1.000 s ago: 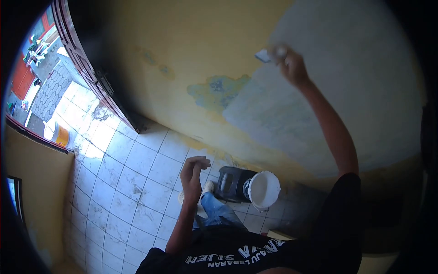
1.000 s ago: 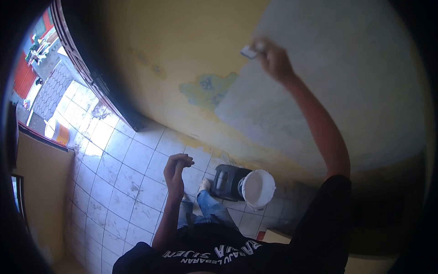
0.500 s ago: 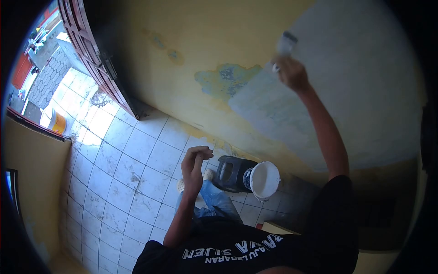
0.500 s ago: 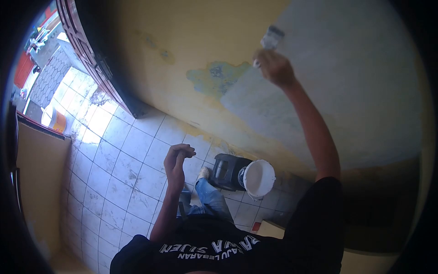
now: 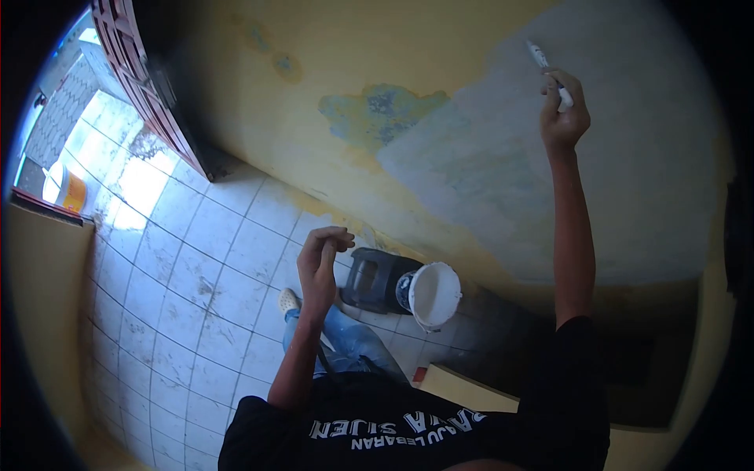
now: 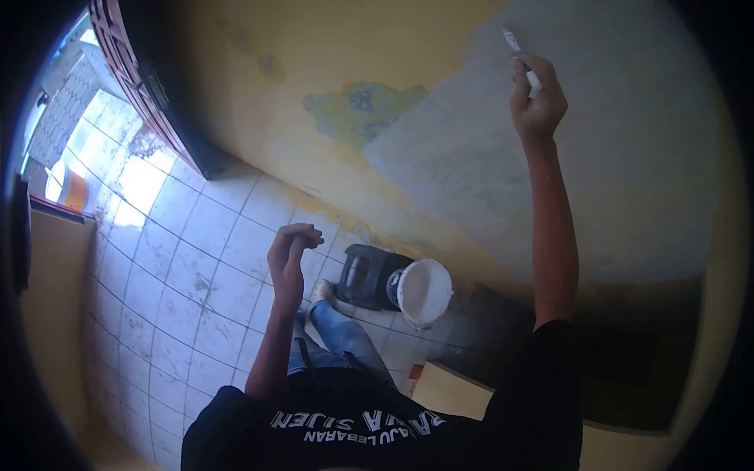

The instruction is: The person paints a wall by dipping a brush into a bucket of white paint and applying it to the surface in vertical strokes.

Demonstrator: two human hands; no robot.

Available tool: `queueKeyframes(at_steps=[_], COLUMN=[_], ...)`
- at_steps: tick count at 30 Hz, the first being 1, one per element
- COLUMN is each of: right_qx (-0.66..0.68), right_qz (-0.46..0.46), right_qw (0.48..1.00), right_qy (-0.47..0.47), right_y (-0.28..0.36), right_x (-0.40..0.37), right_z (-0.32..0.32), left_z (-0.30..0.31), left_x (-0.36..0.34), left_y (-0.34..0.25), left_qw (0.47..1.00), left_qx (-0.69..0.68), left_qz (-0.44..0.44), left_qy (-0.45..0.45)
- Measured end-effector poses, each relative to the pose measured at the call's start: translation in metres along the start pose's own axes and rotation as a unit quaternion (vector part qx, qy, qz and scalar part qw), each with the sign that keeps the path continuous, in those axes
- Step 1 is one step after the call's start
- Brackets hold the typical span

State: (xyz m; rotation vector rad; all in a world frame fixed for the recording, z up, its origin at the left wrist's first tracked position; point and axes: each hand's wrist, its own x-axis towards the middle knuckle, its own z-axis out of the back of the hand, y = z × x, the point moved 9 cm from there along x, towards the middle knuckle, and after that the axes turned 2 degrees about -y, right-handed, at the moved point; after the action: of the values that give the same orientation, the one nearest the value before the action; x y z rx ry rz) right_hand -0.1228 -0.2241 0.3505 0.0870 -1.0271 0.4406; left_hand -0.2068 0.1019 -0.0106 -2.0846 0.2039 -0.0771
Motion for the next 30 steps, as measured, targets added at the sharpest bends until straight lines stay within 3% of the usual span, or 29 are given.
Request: queueKeyframes(at_steps=[2, 6, 7, 10, 13, 16, 17, 20, 22, 24, 25, 28, 30], right_qx=[-0.067, -0.039, -0.001, 0.126, 0.212, 0.092, 0.103, 0.084, 0.109, 0.111, 0.112, 0.134, 0.123], right_qz=[0.151, 0.133, 0.101, -0.132, -0.232, -0.304, -0.420, -0.517, -0.621, -0.681, -0.663, -0.696, -0.693], right_qw=[0.986, 0.975, 0.978, 0.968, 0.942, 0.941, 0.894, 0.841, 0.770, 0.720, 0.735, 0.701, 0.701], right_qy=[0.018, 0.172, 0.180, 0.171, 0.120, 0.118, 0.119, 0.134, 0.101, 0.081, 0.091, 0.074, 0.120], right_y=[0.034, 0.053, 0.050, 0.043, 0.046, 0.036, 0.029, 0.020, 0.030, 0.037, 0.042, 0.060, 0.070], right_x=[-0.013, -0.079, -0.098, -0.159, -0.240, -0.338, -0.384, -0.527, -0.607, -0.691, -0.718, -0.779, -0.819], right_z=[-0.015, -0.074, -0.080, -0.072, -0.036, 0.023, 0.041, 0.084, 0.106, 0.127, 0.133, 0.125, 0.115], left_z=[-0.009, -0.036, -0.042, -0.049, -0.054, -0.070, -0.080, -0.107, -0.124, -0.140, -0.151, -0.172, -0.180], left_x=[-0.003, -0.014, -0.018, -0.028, -0.047, -0.073, -0.083, -0.121, -0.150, -0.183, -0.197, -0.230, -0.243], left_y=[0.017, 0.034, 0.037, 0.045, 0.065, 0.092, 0.104, 0.155, 0.201, 0.249, 0.271, 0.323, 0.345], left_qw=[1.000, 0.999, 0.999, 0.999, 0.999, 0.996, 0.995, 0.991, 0.988, 0.985, 0.982, 0.973, 0.968], left_qx=[-0.012, -0.024, -0.027, -0.020, 0.032, 0.081, 0.089, 0.106, 0.120, 0.118, 0.118, 0.124, 0.139], left_qz=[0.018, 0.035, 0.029, 0.030, 0.026, 0.001, 0.019, 0.059, 0.077, 0.121, 0.141, 0.190, 0.207], left_qy=[-0.001, 0.011, 0.014, 0.001, -0.022, -0.040, -0.043, -0.058, -0.056, -0.042, -0.042, -0.039, -0.023])
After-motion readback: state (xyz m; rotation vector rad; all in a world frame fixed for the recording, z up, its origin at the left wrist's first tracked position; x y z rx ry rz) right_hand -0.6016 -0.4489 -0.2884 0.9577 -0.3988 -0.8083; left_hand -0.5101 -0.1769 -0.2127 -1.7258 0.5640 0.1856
